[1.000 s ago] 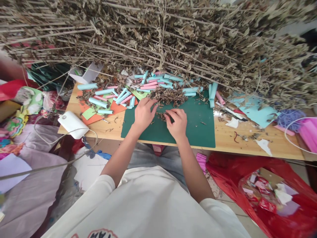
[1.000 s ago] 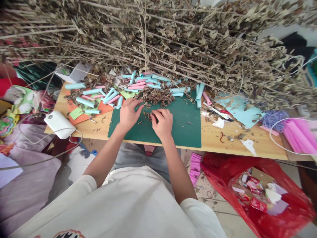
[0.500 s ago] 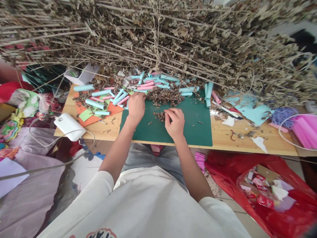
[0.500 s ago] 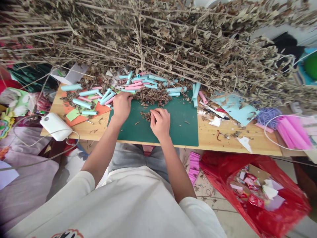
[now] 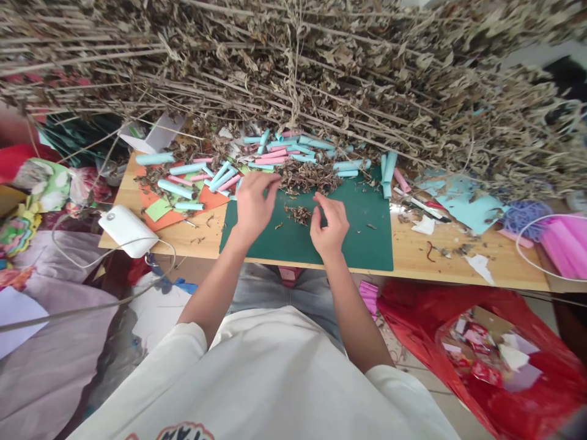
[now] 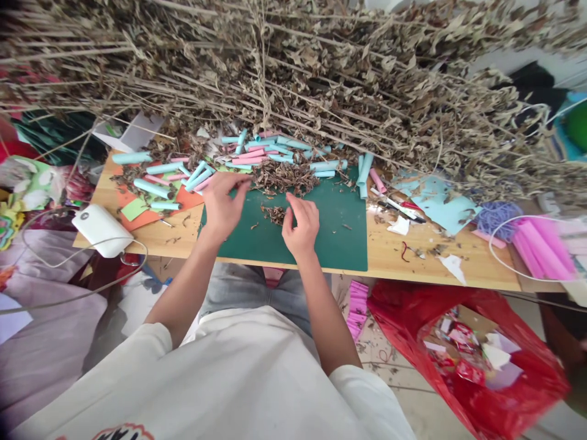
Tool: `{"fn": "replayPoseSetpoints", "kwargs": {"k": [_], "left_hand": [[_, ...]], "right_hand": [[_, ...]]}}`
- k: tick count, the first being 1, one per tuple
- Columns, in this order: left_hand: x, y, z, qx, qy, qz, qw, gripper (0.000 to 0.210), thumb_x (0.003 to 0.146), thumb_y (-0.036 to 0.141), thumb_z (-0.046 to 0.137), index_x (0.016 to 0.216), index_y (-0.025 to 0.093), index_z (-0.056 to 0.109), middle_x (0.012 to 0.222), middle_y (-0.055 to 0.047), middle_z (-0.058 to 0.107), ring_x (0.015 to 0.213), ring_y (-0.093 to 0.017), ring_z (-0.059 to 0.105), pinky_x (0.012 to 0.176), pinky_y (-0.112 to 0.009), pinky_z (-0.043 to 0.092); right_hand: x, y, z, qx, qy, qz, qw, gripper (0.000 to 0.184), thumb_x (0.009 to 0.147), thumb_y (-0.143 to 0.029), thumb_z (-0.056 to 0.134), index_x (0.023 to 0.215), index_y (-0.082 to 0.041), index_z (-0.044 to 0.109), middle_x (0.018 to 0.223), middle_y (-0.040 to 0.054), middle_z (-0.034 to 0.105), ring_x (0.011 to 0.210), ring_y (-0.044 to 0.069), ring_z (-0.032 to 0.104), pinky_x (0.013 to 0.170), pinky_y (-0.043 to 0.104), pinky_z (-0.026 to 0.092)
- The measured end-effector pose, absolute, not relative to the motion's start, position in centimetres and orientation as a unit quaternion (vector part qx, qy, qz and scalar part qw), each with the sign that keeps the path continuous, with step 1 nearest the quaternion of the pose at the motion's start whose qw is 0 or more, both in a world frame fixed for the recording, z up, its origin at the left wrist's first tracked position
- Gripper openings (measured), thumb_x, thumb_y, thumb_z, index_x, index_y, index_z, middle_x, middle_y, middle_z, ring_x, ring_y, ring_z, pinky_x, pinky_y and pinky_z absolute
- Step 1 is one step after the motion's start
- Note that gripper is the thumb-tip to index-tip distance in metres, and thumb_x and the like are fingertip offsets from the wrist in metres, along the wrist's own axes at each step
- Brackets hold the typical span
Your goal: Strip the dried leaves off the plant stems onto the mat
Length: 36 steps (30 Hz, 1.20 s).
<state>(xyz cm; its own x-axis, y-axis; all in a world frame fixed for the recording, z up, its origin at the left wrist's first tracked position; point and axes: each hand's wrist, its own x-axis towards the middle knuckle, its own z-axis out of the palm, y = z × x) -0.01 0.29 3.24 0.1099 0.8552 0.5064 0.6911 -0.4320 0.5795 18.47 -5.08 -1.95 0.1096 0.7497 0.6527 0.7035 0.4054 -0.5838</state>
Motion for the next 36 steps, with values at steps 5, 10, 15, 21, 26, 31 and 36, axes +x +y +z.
{"fn": "replayPoseSetpoints", "kwargs": {"k": [5,10,15,21,26,31,36], "left_hand": [[2.0,-1.9,2.5,0.792,0.458,0.352,0.198,0.015,0.092,0.02,0.058,0.097,0.02,0.072,0.094,-0.004,0.075,0.09,-0.021,0.063,0.084,-0.034,0.049],[2.7,-2.2,1.2,0.75,0.459,0.383,0.284,0.017,0.09,0.018,0.061,0.102,0.02,0.073,0.095,-0.004,0.075,0.088,-0.018,0.066,0.082,-0.031,0.051],[2.7,-2.8,0.6,0.693,0.476,0.412,0.352,0.019,0.087,0.021,0.066,0.104,0.022,0.074,0.096,-0.005,0.075,0.085,-0.017,0.068,0.081,-0.03,0.054],[2.2,-3.0,0.3,0.637,0.513,0.419,0.395,0.015,0.086,0.03,0.066,0.091,0.019,0.075,0.087,-0.005,0.075,0.077,-0.017,0.068,0.072,-0.029,0.053],[2.3,-3.7,0.8,0.633,0.509,0.413,0.412,0.015,0.086,0.032,0.065,0.09,0.019,0.073,0.083,-0.003,0.073,0.074,-0.015,0.067,0.068,-0.026,0.051],[2.7,-4.5,0.5,0.632,0.52,0.413,0.4,0.015,0.087,0.031,0.064,0.09,0.019,0.071,0.081,-0.002,0.073,0.071,-0.014,0.065,0.065,-0.025,0.049],[2.8,-5.0,-0.2,0.626,0.53,0.419,0.389,0.015,0.086,0.032,0.064,0.089,0.019,0.071,0.081,-0.002,0.073,0.065,-0.012,0.062,0.063,-0.025,0.049]], "right_hand": [[18.5,-5.4,-1.5,-0.531,-0.677,0.043,0.507,0.03,0.094,-0.029,0.053,0.123,-0.024,0.06,0.098,0.0085,0.071,0.094,0.022,0.065,0.086,0.041,0.055],[18.4,-5.4,-1.5,-0.528,-0.663,0.035,0.53,0.015,0.093,-0.024,0.056,0.105,-0.021,0.065,0.089,0.0062,0.071,0.085,0.019,0.065,0.079,0.036,0.055],[18.4,-5.3,-1.7,-0.528,-0.669,0.059,0.52,0.012,0.094,-0.027,0.057,0.096,-0.022,0.068,0.088,0.0057,0.072,0.083,0.018,0.067,0.078,0.035,0.056],[18.5,-5.2,-2.0,-0.536,-0.669,0.089,0.506,0.017,0.094,-0.031,0.055,0.102,-0.022,0.068,0.092,0.0078,0.073,0.088,0.02,0.067,0.083,0.038,0.055],[18.3,-5.3,-1.6,-0.532,-0.685,0.085,0.491,0.014,0.093,-0.03,0.056,0.089,-0.021,0.066,0.084,0.0063,0.071,0.083,0.019,0.064,0.079,0.036,0.052],[18.2,-5.5,-1.4,-0.529,-0.69,0.083,0.488,0.011,0.092,-0.026,0.055,0.09,-0.02,0.064,0.086,0.0062,0.069,0.084,0.019,0.063,0.08,0.035,0.05],[18.3,-5.5,-1.6,-0.53,-0.691,0.079,0.485,0.013,0.093,-0.026,0.053,0.087,-0.02,0.063,0.083,0.0056,0.068,0.083,0.019,0.062,0.079,0.035,0.049]]}}
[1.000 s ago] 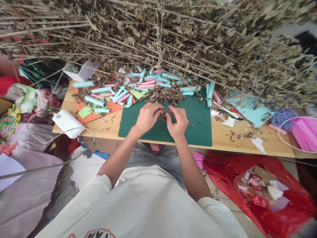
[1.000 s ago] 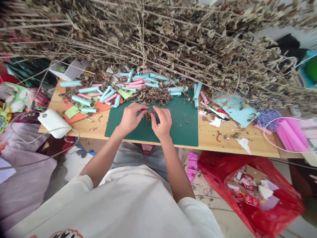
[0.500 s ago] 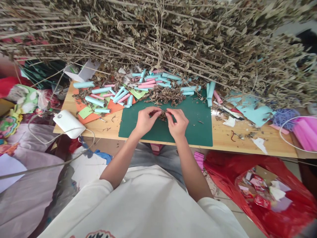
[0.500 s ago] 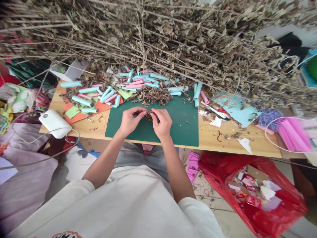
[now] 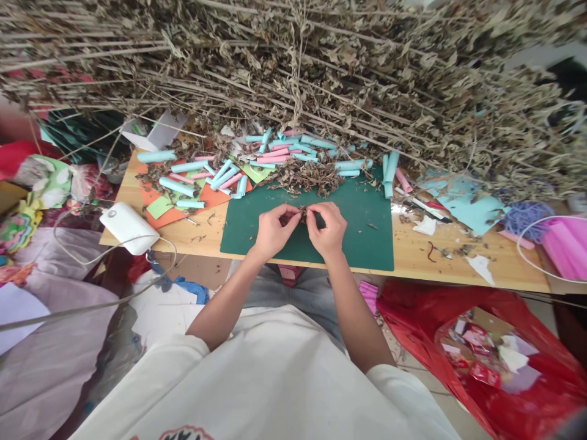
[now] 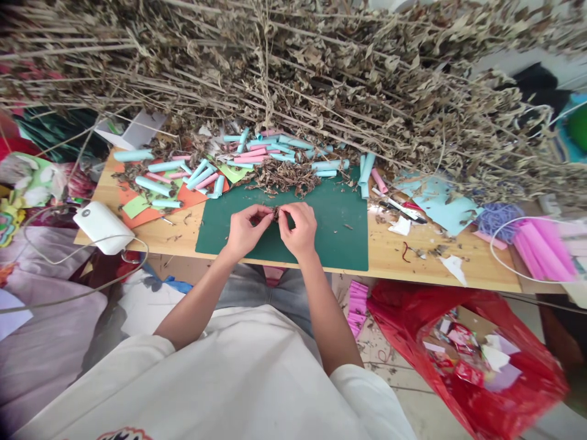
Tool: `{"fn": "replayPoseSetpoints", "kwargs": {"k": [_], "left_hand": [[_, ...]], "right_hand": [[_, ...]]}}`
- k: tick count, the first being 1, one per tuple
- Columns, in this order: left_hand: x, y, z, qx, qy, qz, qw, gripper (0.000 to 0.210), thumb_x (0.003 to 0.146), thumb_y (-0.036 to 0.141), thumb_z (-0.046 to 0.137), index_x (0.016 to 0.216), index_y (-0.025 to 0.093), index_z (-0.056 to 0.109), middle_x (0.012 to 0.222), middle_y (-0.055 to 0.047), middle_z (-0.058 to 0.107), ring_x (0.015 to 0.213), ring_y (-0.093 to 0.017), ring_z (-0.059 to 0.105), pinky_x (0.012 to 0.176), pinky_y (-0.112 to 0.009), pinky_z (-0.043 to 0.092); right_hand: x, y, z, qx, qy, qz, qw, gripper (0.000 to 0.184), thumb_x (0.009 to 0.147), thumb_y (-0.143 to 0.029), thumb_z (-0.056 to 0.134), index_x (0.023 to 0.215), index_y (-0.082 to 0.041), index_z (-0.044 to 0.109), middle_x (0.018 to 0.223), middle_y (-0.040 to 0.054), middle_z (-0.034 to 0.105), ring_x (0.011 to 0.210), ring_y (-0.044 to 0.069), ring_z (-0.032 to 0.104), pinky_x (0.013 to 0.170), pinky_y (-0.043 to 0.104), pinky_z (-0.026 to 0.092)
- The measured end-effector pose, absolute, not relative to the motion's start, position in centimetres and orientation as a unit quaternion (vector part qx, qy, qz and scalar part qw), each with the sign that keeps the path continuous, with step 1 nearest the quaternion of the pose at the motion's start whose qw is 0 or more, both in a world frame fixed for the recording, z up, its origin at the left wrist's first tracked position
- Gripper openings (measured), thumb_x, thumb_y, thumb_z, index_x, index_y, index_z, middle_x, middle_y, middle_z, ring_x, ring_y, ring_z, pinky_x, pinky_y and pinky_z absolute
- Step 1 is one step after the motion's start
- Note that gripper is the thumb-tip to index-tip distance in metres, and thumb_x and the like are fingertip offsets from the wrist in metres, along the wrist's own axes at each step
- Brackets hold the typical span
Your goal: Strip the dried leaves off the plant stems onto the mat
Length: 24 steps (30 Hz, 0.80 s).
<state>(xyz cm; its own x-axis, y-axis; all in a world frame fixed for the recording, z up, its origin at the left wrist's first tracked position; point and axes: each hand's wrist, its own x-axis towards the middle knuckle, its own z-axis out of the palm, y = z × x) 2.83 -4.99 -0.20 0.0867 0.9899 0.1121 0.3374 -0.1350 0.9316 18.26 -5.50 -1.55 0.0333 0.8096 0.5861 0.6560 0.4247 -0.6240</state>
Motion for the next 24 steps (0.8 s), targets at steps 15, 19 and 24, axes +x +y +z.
{"fn": "replayPoseSetpoints", "kwargs": {"k": [15,19,24], "left_hand": [[2.9,-5.34,0.01,0.668,0.516,0.43,0.321,0.012,0.088,0.03,0.063,0.086,0.02,0.07,0.082,-0.003,0.072,0.068,-0.014,0.061,0.067,-0.027,0.049],[2.86,-5.38,0.09,0.673,0.511,0.435,0.31,0.011,0.088,0.029,0.063,0.086,0.02,0.07,0.082,-0.003,0.072,0.07,-0.014,0.061,0.069,-0.028,0.049],[2.9,-5.52,0.22,0.674,0.524,0.427,0.299,0.011,0.087,0.028,0.063,0.083,0.02,0.069,0.079,-0.003,0.071,0.07,-0.015,0.062,0.068,-0.028,0.05]], "right_hand": [[18.19,-5.46,-1.36,-0.539,-0.698,0.078,0.465,0.011,0.092,-0.029,0.055,0.089,-0.021,0.063,0.085,0.0046,0.069,0.083,0.019,0.064,0.081,0.035,0.047],[18.15,-5.37,-1.39,-0.542,-0.691,0.069,0.472,0.012,0.092,-0.026,0.054,0.086,-0.021,0.062,0.083,0.0047,0.069,0.082,0.019,0.063,0.079,0.035,0.047],[18.25,-5.39,-1.41,-0.553,-0.686,0.07,0.468,0.013,0.092,-0.026,0.051,0.085,-0.021,0.061,0.082,0.0051,0.068,0.083,0.019,0.062,0.08,0.035,0.046]]}}
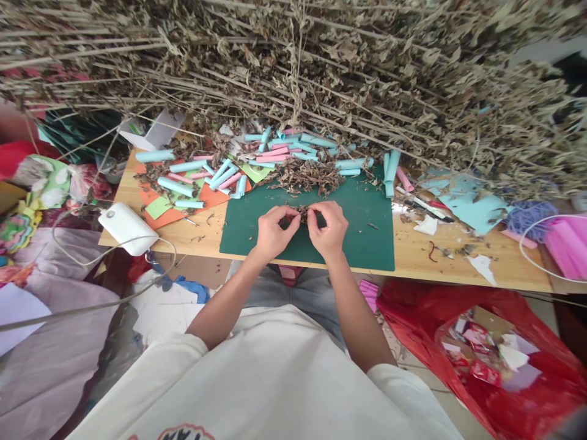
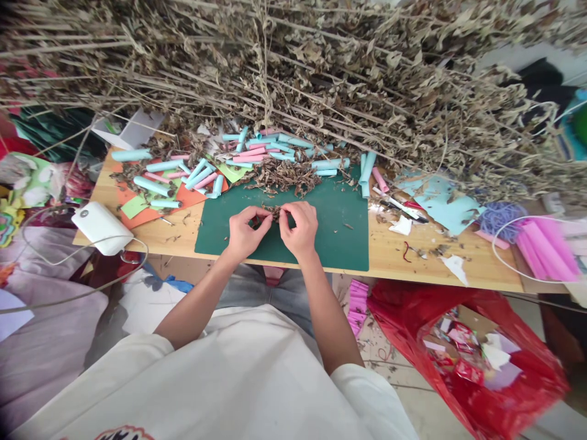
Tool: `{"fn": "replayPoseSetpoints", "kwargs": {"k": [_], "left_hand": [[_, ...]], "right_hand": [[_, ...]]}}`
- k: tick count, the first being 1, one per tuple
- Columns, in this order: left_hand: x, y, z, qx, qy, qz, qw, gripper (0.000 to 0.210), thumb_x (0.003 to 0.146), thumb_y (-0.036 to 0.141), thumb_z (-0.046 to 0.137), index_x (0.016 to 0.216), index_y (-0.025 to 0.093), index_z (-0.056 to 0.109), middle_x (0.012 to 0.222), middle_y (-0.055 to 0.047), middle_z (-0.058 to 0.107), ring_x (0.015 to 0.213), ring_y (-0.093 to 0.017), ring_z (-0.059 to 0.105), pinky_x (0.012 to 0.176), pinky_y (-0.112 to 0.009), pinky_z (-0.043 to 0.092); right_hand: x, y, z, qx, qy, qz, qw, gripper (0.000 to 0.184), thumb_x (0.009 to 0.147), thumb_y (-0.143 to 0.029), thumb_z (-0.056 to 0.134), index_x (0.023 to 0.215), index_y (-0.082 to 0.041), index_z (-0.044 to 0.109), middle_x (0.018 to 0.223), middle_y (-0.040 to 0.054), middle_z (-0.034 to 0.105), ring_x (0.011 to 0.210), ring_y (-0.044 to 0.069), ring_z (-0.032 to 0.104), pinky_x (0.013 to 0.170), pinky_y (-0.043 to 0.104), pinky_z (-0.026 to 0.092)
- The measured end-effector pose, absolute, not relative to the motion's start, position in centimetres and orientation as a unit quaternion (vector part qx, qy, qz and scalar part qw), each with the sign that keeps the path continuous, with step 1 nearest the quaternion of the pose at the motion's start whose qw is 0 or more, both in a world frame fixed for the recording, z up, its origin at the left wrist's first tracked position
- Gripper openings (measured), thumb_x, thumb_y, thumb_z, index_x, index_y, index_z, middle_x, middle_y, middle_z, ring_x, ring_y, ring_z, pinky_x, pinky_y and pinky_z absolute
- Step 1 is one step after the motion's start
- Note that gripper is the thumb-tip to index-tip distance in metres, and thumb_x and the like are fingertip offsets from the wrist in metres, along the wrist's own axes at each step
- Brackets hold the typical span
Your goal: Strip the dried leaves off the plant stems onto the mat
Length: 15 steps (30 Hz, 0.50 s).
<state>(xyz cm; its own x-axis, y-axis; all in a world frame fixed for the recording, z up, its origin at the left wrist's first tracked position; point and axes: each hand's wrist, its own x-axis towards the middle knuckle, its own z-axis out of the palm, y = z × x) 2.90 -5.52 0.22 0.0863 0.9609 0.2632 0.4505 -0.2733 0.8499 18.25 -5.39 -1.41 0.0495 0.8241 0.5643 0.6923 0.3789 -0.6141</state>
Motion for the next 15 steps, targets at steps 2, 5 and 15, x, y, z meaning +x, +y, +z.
{"fn": "replayPoseSetpoints", "kwargs": {"k": [2,5,15], "left_hand": [[3.0,-5.6,0.3,0.671,0.529,0.434,0.287,0.011,0.086,0.028,0.063,0.081,0.021,0.069,0.079,-0.002,0.071,0.07,-0.015,0.062,0.068,-0.028,0.05],[3.2,-5.7,0.4,0.662,0.534,0.445,0.279,0.011,0.086,0.027,0.063,0.079,0.021,0.068,0.078,-0.002,0.071,0.069,-0.015,0.061,0.069,-0.029,0.051],[2.6,-4.4,-0.3,0.696,0.518,0.428,0.253,0.01,0.09,0.025,0.061,0.088,0.021,0.07,0.084,-0.003,0.073,0.077,-0.016,0.062,0.074,-0.029,0.05]], "right_hand": [[18.3,-5.4,-1.5,-0.559,-0.68,0.067,0.469,0.014,0.092,-0.026,0.051,0.084,-0.021,0.061,0.082,0.0054,0.067,0.084,0.02,0.062,0.081,0.036,0.046],[18.4,-5.4,-1.6,-0.575,-0.664,0.056,0.474,0.014,0.092,-0.025,0.049,0.084,-0.021,0.061,0.082,0.0059,0.066,0.084,0.02,0.061,0.08,0.036,0.045],[18.3,-5.4,-1.5,-0.565,-0.686,0.054,0.456,0.018,0.091,-0.025,0.053,0.101,-0.021,0.067,0.09,0.0057,0.071,0.089,0.021,0.064,0.084,0.037,0.044]]}}
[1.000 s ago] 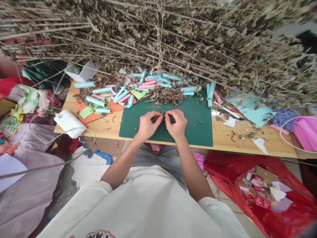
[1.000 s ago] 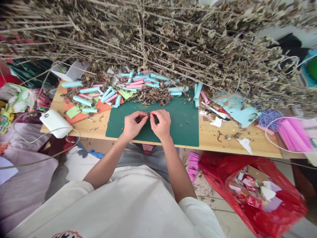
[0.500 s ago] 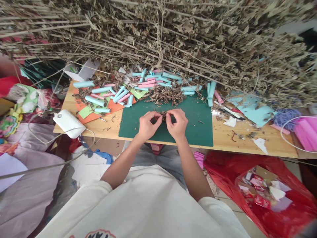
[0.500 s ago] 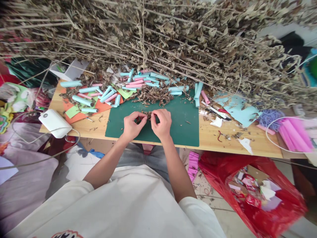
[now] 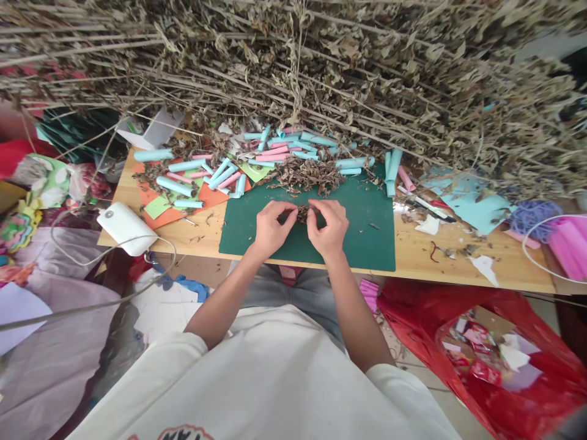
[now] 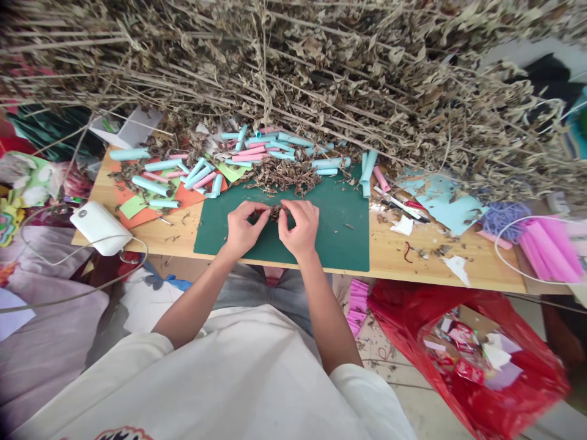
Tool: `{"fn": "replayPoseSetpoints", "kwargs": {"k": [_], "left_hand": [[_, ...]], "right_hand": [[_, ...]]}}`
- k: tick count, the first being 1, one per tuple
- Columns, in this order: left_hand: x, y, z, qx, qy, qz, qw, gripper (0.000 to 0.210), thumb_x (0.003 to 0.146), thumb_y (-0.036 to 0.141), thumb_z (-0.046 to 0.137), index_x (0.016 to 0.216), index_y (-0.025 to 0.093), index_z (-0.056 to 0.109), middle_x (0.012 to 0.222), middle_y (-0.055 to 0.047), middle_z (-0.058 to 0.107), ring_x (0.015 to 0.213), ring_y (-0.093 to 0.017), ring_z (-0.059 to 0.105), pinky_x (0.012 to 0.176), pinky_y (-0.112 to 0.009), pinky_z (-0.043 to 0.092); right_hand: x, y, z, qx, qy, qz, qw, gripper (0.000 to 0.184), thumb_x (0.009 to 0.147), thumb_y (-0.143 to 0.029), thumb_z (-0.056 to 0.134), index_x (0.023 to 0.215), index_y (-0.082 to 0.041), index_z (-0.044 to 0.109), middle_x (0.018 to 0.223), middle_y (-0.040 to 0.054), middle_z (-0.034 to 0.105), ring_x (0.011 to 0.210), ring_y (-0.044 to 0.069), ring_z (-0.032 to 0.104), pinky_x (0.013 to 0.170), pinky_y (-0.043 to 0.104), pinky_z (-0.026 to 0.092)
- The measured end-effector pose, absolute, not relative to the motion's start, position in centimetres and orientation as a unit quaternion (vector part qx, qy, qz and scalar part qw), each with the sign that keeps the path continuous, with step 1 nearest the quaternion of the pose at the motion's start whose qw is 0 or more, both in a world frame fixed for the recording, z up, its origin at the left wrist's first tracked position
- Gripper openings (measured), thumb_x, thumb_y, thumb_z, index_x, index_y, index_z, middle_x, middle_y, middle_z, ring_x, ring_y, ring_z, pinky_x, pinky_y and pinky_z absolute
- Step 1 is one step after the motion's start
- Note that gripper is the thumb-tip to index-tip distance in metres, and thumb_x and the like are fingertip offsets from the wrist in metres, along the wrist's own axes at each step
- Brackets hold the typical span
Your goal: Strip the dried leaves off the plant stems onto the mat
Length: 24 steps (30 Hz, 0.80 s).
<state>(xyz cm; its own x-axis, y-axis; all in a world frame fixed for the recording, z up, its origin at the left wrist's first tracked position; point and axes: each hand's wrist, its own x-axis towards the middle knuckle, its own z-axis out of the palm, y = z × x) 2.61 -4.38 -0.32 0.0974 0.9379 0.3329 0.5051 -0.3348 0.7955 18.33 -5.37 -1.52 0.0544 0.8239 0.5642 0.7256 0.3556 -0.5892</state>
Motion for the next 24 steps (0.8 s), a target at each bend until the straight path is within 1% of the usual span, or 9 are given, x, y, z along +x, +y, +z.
{"fn": "replayPoseSetpoints", "kwargs": {"k": [3,5,8,11,14,19,21,24], "left_hand": [[2.5,-4.0,-0.6,0.722,0.506,0.404,0.243,0.013,0.093,0.027,0.059,0.092,0.021,0.07,0.089,-0.005,0.073,0.084,-0.018,0.063,0.08,-0.031,0.051],[2.5,-3.9,-0.9,0.731,0.498,0.4,0.24,0.015,0.094,0.028,0.058,0.093,0.021,0.071,0.091,-0.005,0.073,0.087,-0.018,0.064,0.082,-0.032,0.05],[2.5,-3.8,-1.1,0.734,0.484,0.412,0.237,0.016,0.094,0.028,0.058,0.096,0.02,0.072,0.092,-0.006,0.074,0.088,-0.018,0.065,0.082,-0.032,0.051],[2.5,-3.7,-1.3,0.734,0.472,0.426,0.236,0.016,0.093,0.03,0.061,0.097,0.021,0.073,0.091,-0.005,0.075,0.085,-0.018,0.065,0.081,-0.032,0.051],[2.5,-3.7,-1.4,0.734,0.464,0.436,0.236,0.016,0.093,0.032,0.062,0.093,0.02,0.074,0.085,-0.004,0.073,0.081,-0.017,0.063,0.079,-0.032,0.05],[2.5,-3.7,-1.3,0.737,0.457,0.439,0.236,0.014,0.092,0.029,0.062,0.088,0.019,0.072,0.079,-0.003,0.07,0.078,-0.016,0.06,0.075,-0.029,0.049],[2.5,-3.7,-1.2,0.735,0.454,0.446,0.236,0.012,0.091,0.027,0.063,0.087,0.019,0.072,0.078,-0.002,0.069,0.077,-0.015,0.059,0.074,-0.028,0.049],[2.4,-3.8,-1.2,0.724,0.459,0.456,0.238,0.011,0.09,0.026,0.064,0.086,0.019,0.072,0.078,-0.002,0.07,0.074,-0.015,0.06,0.073,-0.028,0.049]], "right_hand": [[18.3,-5.3,-1.7,-0.56,-0.691,0.055,0.454,0.014,0.09,-0.028,0.057,0.099,-0.022,0.068,0.092,0.0053,0.072,0.09,0.02,0.064,0.085,0.037,0.044],[18.3,-5.3,-1.9,-0.557,-0.691,0.051,0.458,0.012,0.092,-0.027,0.057,0.094,-0.022,0.068,0.09,0.0046,0.071,0.088,0.019,0.064,0.084,0.036,0.043],[18.3,-5.1,-2.2,-0.555,-0.693,0.044,0.458,0.013,0.094,-0.025,0.054,0.09,-0.022,0.067,0.086,0.0039,0.07,0.085,0.019,0.063,0.082,0.035,0.042],[18.3,-5.1,-2.2,-0.556,-0.702,0.046,0.443,0.015,0.096,-0.025,0.051,0.089,-0.021,0.064,0.085,0.0038,0.069,0.085,0.019,0.061,0.082,0.035,0.04],[18.1,-5.2,-2.0,-0.56,-0.715,0.048,0.415,0.016,0.097,-0.025,0.048,0.088,-0.021,0.062,0.085,0.0043,0.067,0.086,0.019,0.059,0.082,0.035,0.038],[17.7,-5.5,-1.6,-0.573,-0.724,0.019,0.385,0.014,0.096,-0.024,0.047,0.087,-0.021,0.058,0.085,0.005,0.066,0.084,0.02,0.056,0.081,0.036,0.035],[17.7,-5.4,-1.6,-0.582,-0.717,0.014,0.383,0.015,0.097,-0.024,0.046,0.088,-0.021,0.057,0.086,0.0058,0.065,0.085,0.021,0.055,0.08,0.036,0.035],[17.9,-5.3,-1.8,-0.604,-0.687,0.011,0.404,0.018,0.097,-0.025,0.044,0.087,-0.021,0.058,0.085,0.0063,0.065,0.085,0.021,0.056,0.079,0.036,0.036]]}}
